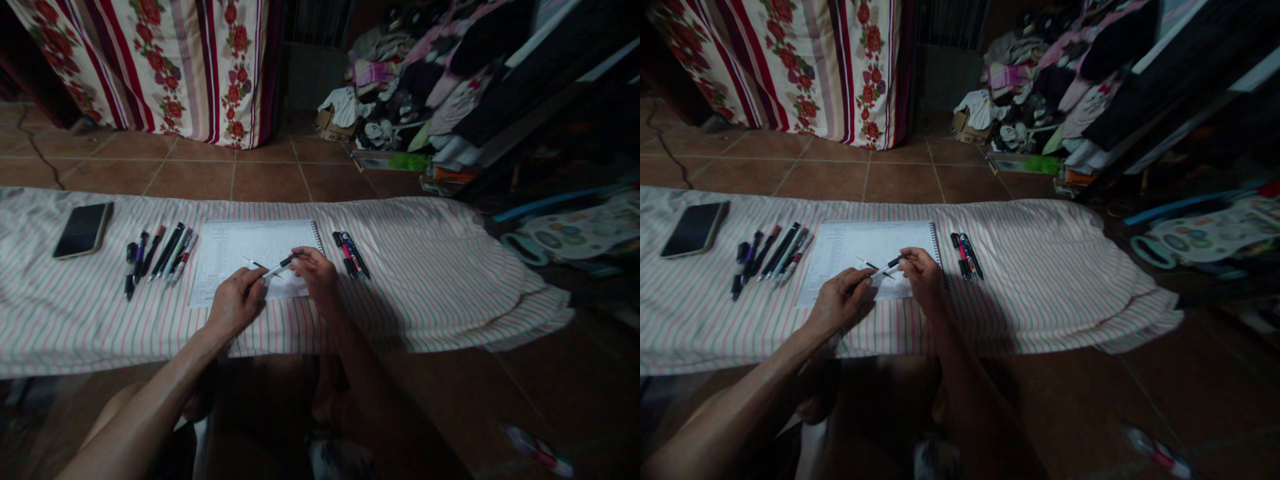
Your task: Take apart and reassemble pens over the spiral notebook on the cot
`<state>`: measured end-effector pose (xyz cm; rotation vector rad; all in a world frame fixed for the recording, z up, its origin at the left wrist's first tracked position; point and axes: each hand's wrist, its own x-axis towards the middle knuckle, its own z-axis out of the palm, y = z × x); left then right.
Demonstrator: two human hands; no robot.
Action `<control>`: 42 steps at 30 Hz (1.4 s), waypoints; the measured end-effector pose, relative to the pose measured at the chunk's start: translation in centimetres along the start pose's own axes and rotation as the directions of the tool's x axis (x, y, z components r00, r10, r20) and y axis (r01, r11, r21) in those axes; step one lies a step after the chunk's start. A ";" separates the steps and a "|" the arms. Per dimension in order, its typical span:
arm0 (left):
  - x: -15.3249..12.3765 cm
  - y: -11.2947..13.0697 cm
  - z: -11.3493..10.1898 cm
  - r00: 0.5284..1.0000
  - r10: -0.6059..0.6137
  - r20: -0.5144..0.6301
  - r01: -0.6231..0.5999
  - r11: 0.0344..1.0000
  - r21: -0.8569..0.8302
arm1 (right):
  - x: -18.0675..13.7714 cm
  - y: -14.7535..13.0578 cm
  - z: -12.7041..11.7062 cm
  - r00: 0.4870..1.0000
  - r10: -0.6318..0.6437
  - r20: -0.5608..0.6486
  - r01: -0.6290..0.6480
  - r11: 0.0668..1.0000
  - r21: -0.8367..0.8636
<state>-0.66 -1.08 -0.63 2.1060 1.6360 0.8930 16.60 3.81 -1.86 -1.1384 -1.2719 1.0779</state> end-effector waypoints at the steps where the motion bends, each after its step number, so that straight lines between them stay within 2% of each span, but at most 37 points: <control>1: 0.0 0.0 0.0 1.000 -0.011 0.004 0.011 1.000 0.014 | 0.3 0.3 -0.2 0.999 0.009 -0.046 -0.009 1.000 -0.002; 5: 0.0 -0.1 -0.1 0.999 -0.052 0.004 0.052 0.997 0.059 | 1.2 1.6 -0.9 0.972 0.012 -0.236 -0.026 0.998 -0.055; 7: 0.0 -0.1 0.0 0.998 -0.056 -0.012 0.057 0.996 0.070 | 1.4 2.0 -1.2 0.966 -0.020 -0.259 -0.015 0.991 -0.133; 10: 0.0 -0.1 0.0 0.998 -0.067 -0.021 0.068 0.994 0.086 | 1.0 1.8 -1.5 0.968 -0.105 -0.229 0.025 0.945 -0.326; 15: 0.0 0.0 -0.1 0.996 -0.091 0.008 0.089 0.990 0.108 | 0.5 1.1 -1.7 0.964 -0.215 -0.158 0.067 0.769 -0.636; 21: -0.1 0.6 -0.5 0.997 -0.082 0.012 0.075 0.958 0.277 | 0.6 2.0 -1.8 0.946 -0.325 -0.013 0.200 0.612 -0.765; 26: -0.1 0.2 -0.6 0.998 0.058 -0.024 -0.044 0.922 0.385 | 0.4 2.4 -2.2 0.930 -0.365 0.039 0.241 0.527 -0.815; 33: 0.1 -1.4 -1.0 0.988 0.154 -0.007 -0.141 0.921 0.363 | 0.3 2.2 -2.4 0.938 -0.342 0.061 0.252 0.549 -0.797; 42: 0.1 -2.5 -0.8 0.979 0.199 -0.048 -0.175 0.936 0.307 | -0.1 1.3 -2.4 0.955 -0.293 0.053 0.226 0.599 -0.769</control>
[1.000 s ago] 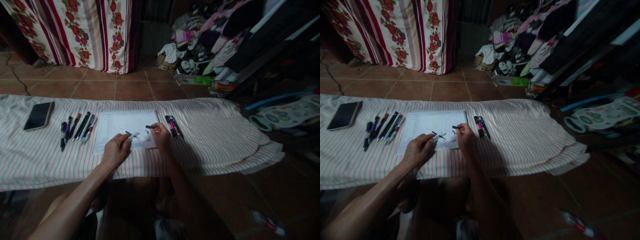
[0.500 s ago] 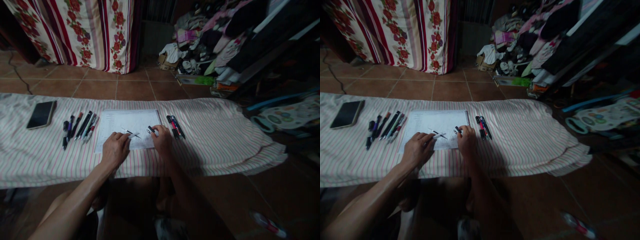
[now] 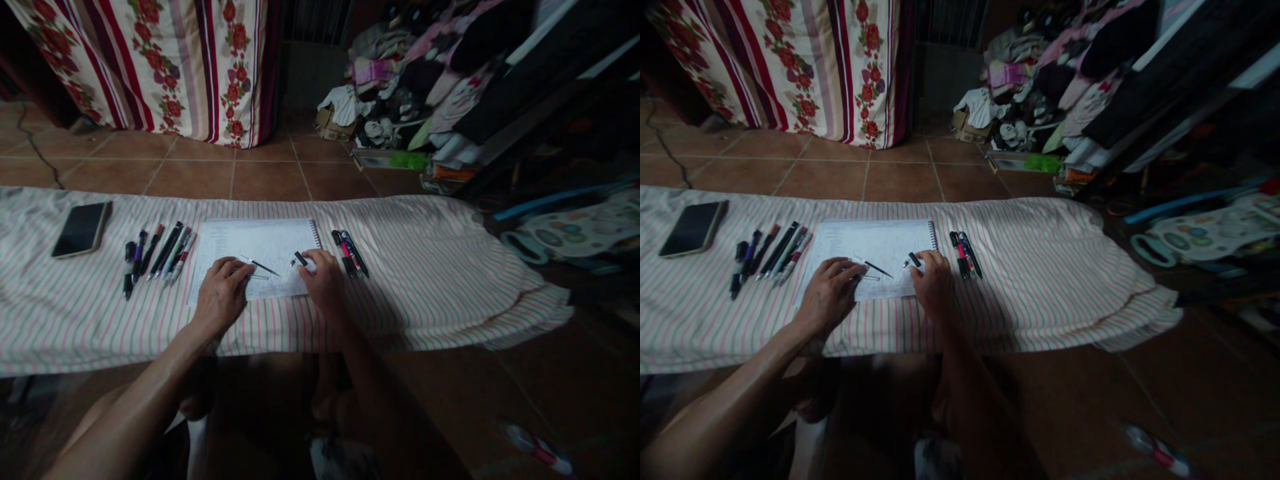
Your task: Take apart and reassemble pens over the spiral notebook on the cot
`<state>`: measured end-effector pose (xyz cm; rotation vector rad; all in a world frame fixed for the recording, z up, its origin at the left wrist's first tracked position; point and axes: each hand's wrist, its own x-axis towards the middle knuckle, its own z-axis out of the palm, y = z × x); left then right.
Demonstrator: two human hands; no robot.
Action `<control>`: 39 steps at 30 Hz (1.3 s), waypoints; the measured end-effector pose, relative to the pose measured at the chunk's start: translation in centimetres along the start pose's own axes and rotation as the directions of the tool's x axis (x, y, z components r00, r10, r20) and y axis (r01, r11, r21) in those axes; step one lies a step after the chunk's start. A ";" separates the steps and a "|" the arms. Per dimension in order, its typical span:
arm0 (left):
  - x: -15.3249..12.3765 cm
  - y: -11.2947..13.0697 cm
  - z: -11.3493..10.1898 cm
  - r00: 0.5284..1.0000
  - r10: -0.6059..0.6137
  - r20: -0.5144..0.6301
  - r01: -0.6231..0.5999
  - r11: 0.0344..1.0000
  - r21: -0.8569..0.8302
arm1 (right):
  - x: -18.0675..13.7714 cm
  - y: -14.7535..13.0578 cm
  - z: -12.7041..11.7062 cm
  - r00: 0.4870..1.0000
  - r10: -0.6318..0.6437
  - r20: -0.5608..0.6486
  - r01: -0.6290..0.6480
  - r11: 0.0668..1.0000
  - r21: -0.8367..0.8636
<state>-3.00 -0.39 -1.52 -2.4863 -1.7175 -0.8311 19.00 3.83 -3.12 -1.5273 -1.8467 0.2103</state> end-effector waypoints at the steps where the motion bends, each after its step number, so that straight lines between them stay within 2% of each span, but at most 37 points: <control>1: -0.1 -0.1 0.0 1.000 0.005 -0.003 -0.005 1.000 -0.002 | 0.0 -0.1 -0.1 1.000 0.000 0.004 0.000 1.000 0.008; 14: -0.9 -1.4 -0.4 1.000 0.008 -0.026 -0.007 1.000 0.020 | -0.4 0.1 0.0 0.998 -0.043 -0.043 0.045 0.998 0.041; 18: -1.2 -1.4 -0.6 0.999 0.000 -0.032 0.000 1.000 0.015 | -0.3 0.0 0.1 0.993 -0.071 -0.094 0.074 0.997 0.033; 23: -1.4 -1.5 -0.7 0.999 -0.020 -0.044 0.019 1.000 -0.009 | -0.2 -0.4 0.4 0.972 -0.171 -0.159 0.169 0.985 -0.027; 27: -1.3 -1.9 -1.1 0.997 -0.032 -0.070 0.034 0.999 0.024 | 0.0 -1.0 0.8 0.963 -0.171 -0.209 0.168 0.985 -0.034; 31: -1.3 -3.2 -1.9 0.989 -0.074 -0.131 0.092 0.986 0.137 | 0.2 -1.5 1.1 0.957 -0.184 -0.223 0.182 0.983 -0.032; 35: -1.8 -5.6 -2.6 0.965 -0.165 -0.202 0.212 0.948 0.239 | 0.3 -1.7 1.1 0.956 -0.183 -0.229 0.181 0.983 -0.032; 39: -2.6 -8.3 -3.1 0.941 -0.253 -0.225 0.306 0.920 0.246 | 0.5 -1.8 1.2 0.958 -0.178 -0.226 0.176 0.984 -0.032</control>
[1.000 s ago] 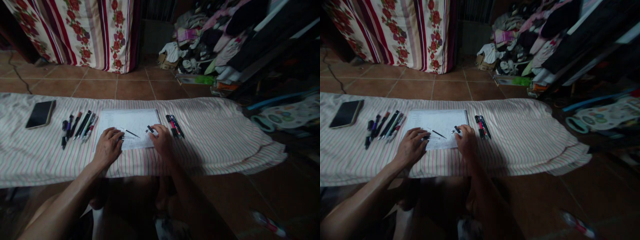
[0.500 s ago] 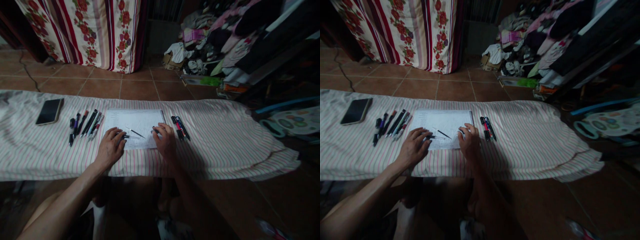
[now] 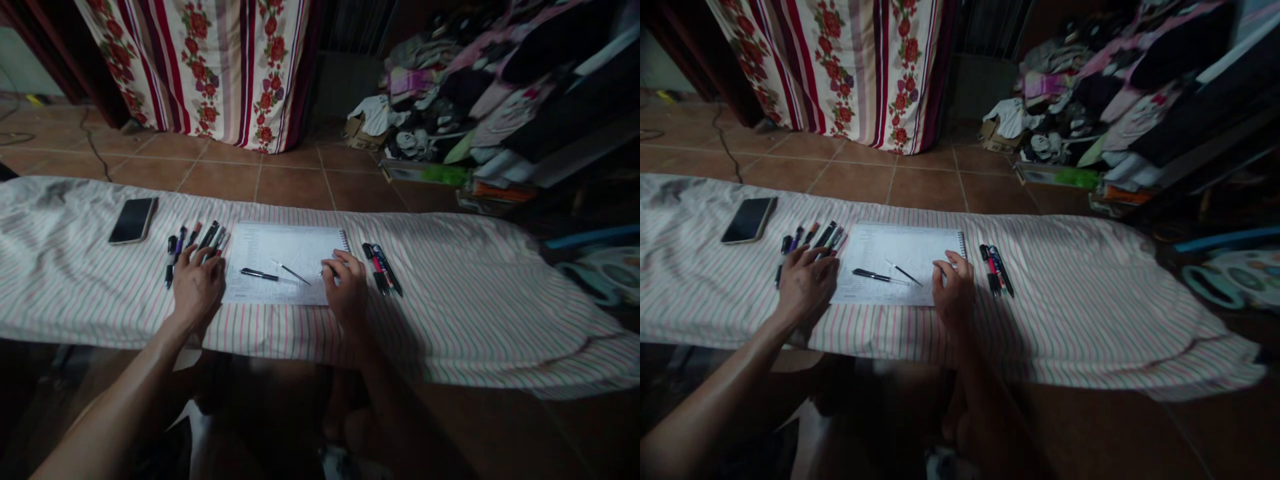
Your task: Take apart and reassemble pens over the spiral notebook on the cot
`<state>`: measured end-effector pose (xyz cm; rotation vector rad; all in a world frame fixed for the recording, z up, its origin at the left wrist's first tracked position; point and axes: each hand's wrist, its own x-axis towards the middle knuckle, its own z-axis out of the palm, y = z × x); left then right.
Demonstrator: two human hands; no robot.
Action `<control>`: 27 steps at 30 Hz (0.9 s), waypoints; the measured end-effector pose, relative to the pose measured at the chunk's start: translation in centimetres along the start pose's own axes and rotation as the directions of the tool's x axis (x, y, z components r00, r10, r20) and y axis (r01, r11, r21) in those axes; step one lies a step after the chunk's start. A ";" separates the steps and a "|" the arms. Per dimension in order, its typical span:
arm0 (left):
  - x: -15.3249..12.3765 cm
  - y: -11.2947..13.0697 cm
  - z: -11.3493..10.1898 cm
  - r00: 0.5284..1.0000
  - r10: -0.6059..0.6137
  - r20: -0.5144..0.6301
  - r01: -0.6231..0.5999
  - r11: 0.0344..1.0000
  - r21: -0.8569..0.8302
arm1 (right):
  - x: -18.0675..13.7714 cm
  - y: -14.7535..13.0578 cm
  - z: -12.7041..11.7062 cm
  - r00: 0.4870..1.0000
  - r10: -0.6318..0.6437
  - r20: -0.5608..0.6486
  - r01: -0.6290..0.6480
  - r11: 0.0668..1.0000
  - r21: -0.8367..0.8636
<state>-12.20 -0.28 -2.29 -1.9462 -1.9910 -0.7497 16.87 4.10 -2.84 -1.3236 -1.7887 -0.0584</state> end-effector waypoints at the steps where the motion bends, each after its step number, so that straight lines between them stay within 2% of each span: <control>1: -0.1 -0.6 0.0 1.000 0.004 0.007 -0.004 1.000 -0.006 | 0.0 0.0 0.0 1.000 -0.002 -0.003 0.002 1.000 0.002; 8: -0.4 -2.4 -0.4 0.999 -0.022 -0.033 0.024 0.999 0.043 | 0.0 0.3 0.1 1.000 -0.014 -0.012 0.014 1.000 0.021; 13: -0.1 -1.8 -0.7 0.997 -0.069 -0.039 0.070 0.998 0.004 | 0.1 0.2 0.2 0.999 -0.014 -0.038 0.015 0.999 0.031; 18: 0.0 -0.9 -0.6 0.998 -0.070 0.010 0.070 0.998 0.006 | 0.2 -0.2 0.1 1.000 -0.005 -0.030 0.006 0.999 0.046; 24: 0.0 -0.4 -0.9 0.957 -0.284 0.053 0.277 0.955 0.110 | 0.3 -0.4 -0.2 0.999 0.026 -0.026 -0.024 0.998 0.065; 27: 0.4 -0.6 -0.7 0.939 -0.332 0.091 0.317 0.937 0.145 | 0.3 -0.3 -0.3 0.999 0.024 -0.023 -0.022 0.998 0.061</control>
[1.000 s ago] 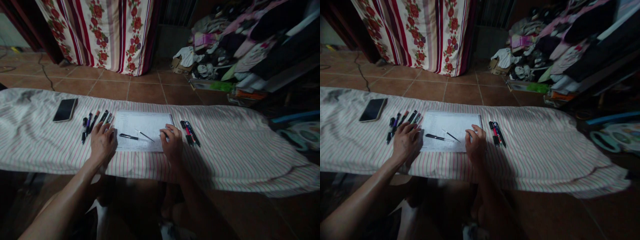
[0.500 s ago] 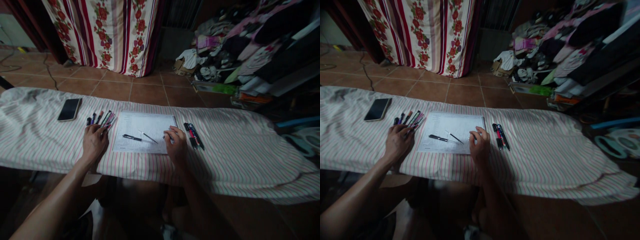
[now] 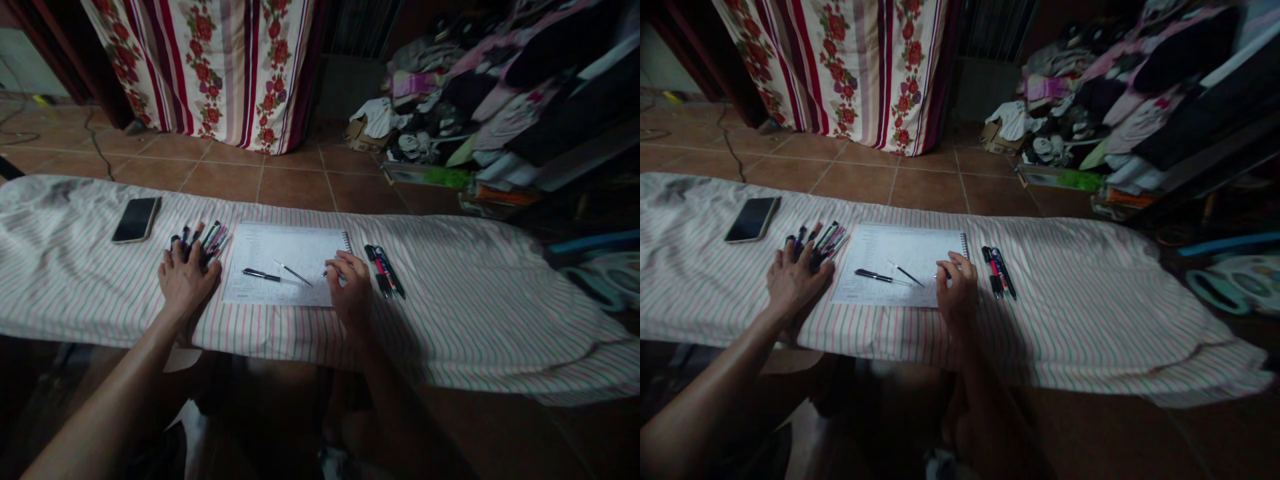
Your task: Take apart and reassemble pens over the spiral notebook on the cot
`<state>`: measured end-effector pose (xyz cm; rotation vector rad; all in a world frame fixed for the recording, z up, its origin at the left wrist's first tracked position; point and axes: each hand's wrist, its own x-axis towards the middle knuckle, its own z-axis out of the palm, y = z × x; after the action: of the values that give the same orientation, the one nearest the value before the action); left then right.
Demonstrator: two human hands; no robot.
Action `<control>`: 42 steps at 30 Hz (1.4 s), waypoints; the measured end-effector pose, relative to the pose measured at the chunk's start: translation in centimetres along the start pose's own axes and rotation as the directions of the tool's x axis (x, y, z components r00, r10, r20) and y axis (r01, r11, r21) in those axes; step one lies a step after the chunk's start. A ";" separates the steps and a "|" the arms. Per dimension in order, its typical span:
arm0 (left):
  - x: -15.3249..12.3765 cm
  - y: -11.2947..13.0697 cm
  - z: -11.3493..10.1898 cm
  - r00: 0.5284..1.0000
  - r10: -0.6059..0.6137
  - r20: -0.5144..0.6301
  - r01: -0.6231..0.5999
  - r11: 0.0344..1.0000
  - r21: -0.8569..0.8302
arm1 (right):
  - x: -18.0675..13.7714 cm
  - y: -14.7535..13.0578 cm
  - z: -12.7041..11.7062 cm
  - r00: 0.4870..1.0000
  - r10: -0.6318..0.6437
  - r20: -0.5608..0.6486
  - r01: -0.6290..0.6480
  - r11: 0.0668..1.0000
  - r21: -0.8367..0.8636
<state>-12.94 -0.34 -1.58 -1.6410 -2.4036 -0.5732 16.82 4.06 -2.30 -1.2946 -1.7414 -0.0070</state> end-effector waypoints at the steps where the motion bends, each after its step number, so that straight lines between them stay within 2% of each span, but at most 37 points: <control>1: 0.3 -0.1 0.1 1.000 0.008 0.009 -0.008 1.000 0.001 | 0.0 0.0 0.0 1.000 0.001 0.000 -0.001 1.000 0.002; 4: 1.1 -0.6 0.8 0.999 0.050 0.015 -0.050 0.998 -0.045 | 0.0 0.0 -0.1 1.000 0.016 0.005 -0.016 1.000 0.007; 7: 1.7 -1.0 1.4 0.999 0.041 0.022 -0.038 0.992 -0.121 | 0.0 -0.1 -0.1 1.000 0.027 0.009 -0.027 1.000 0.007; 11: 1.9 -1.5 1.3 0.994 0.095 0.052 -0.084 0.979 -0.184 | 0.0 -0.2 -0.3 0.999 0.041 0.009 -0.041 0.999 0.012; 15: 1.7 -1.8 0.9 0.990 0.129 0.065 -0.119 0.984 -0.133 | 0.0 -0.2 -0.3 0.999 0.045 0.006 -0.045 0.999 0.016; 20: 1.4 -1.5 0.9 0.971 0.237 -0.012 -0.237 0.969 -0.072 | 0.0 -0.3 -0.2 0.999 0.043 0.012 -0.043 0.999 0.019; 23: 1.1 -1.1 0.9 0.961 0.274 0.024 -0.272 0.960 -0.062 | 0.0 -0.3 0.0 0.999 0.042 0.010 -0.043 0.999 0.025; 27: 1.0 -0.7 0.8 0.969 0.235 0.071 -0.233 0.972 -0.039 | -0.1 -0.2 0.0 0.999 0.039 0.010 -0.039 0.999 0.028; 36: 0.4 0.5 0.0 0.995 0.092 -0.037 -0.093 0.995 -0.040 | 0.1 -0.1 -0.2 0.999 0.049 -0.007 -0.049 0.999 0.019; 42: 0.4 0.2 0.7 0.996 0.077 -0.047 -0.080 0.995 -0.059 | 0.1 -0.2 -0.5 0.996 0.086 0.015 -0.086 0.996 0.026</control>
<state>-12.84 0.35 -2.09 -1.7191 -2.3003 -0.6694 17.05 3.79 -1.89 -1.3517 -1.6906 0.0742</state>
